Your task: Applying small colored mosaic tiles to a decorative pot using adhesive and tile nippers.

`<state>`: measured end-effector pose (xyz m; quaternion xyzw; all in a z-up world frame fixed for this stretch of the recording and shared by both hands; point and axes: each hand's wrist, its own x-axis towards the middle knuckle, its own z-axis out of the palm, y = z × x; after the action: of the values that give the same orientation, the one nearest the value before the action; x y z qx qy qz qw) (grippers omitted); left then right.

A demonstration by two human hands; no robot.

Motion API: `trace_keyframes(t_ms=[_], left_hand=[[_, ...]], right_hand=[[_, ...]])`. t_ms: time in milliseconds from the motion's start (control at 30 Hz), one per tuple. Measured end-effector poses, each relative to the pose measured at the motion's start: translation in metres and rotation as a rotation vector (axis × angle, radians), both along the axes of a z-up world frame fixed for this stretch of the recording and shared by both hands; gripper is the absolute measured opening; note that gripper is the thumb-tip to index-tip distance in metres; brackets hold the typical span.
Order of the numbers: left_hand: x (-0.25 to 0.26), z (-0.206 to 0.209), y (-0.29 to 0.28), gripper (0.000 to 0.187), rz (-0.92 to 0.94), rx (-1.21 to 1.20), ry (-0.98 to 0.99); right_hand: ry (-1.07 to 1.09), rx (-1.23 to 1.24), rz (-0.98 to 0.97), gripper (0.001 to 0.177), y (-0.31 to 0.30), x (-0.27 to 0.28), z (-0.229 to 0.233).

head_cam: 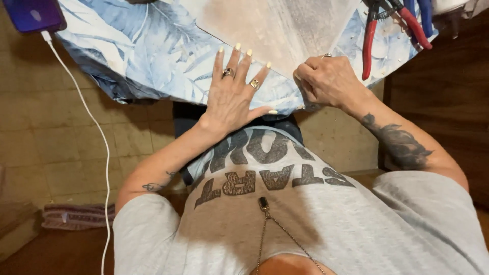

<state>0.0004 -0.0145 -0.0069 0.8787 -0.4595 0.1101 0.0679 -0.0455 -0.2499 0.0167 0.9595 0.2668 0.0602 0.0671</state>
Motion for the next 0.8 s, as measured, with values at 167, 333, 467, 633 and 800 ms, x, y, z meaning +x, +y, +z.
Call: trace_keyframes(t_ms=[167,333,467,633,800], left_hand=[[-0.001,-0.002,0.000,0.084,-0.005,0.088,-0.009],[-0.001,-0.006,0.000,0.084,-0.007,0.099,0.014],[0.000,-0.006,0.000,0.081,-0.040,0.047,0.086],[0.000,-0.003,-0.001,0.087,-0.026,0.093,0.037],[-0.004,-0.001,-0.001,0.105,-0.049,0.108,0.099]], right_hand=[[0.078,-0.047,0.014,0.012,-0.002,0.005,0.005],[0.278,0.021,-0.100,0.031,-0.007,0.006,0.011],[0.209,0.011,-0.133,0.032,-0.020,0.004,0.007],[0.228,-0.004,-0.143,0.037,-0.004,0.006,0.013],[0.140,-0.023,-0.049,0.027,-0.002,0.002,0.008]])
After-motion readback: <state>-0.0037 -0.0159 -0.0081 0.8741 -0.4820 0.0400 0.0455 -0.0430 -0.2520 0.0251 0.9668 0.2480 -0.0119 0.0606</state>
